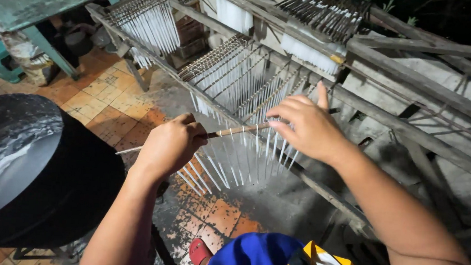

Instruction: Dipping a rack of candle wicks into a vat of molten wax and hanging them on a frame to dry.

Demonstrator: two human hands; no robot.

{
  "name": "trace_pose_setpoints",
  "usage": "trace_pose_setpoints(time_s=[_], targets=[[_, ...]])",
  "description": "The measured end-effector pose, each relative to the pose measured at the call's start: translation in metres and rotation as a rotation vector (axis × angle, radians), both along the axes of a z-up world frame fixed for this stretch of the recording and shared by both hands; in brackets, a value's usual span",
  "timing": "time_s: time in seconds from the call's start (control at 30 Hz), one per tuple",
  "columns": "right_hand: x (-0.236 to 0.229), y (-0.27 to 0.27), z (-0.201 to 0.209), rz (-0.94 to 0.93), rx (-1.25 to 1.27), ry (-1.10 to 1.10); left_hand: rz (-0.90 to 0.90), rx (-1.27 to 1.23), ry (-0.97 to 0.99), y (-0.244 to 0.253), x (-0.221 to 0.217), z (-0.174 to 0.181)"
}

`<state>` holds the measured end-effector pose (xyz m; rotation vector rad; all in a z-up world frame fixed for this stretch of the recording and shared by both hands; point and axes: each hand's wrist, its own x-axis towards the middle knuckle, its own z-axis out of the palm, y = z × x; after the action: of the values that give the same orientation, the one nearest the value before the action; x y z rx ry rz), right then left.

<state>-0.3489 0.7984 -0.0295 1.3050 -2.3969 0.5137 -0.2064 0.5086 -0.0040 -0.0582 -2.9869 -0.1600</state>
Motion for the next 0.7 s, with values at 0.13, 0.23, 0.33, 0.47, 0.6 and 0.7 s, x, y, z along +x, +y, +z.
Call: trace_pose_setpoints(time_s=[0.13, 0.23, 0.33, 0.47, 0.6, 0.7], targets=[[-0.009, 0.022, 0.002, -0.029, 0.075, 0.019, -0.042, -0.014, 0.030, 0.012, -0.008, 0.001], [-0.007, 0.026, 0.000, -0.053, 0.077, -0.020, -0.062, -0.044, 0.030, 0.018, -0.015, -0.001], [-0.007, 0.030, 0.005, -0.058, 0.071, -0.094, -0.076, -0.045, 0.024, 0.023, -0.019, 0.002], [-0.013, 0.036, 0.001, -0.051, 0.063, -0.088, -0.077, -0.051, 0.025, 0.030, -0.023, 0.007], [-0.019, 0.041, -0.003, -0.048, 0.079, -0.055, -0.088, -0.071, 0.037, 0.033, -0.031, 0.000], [-0.028, 0.045, -0.013, -0.052, 0.093, -0.018, -0.101, -0.119, 0.071, 0.035, -0.037, -0.006]])
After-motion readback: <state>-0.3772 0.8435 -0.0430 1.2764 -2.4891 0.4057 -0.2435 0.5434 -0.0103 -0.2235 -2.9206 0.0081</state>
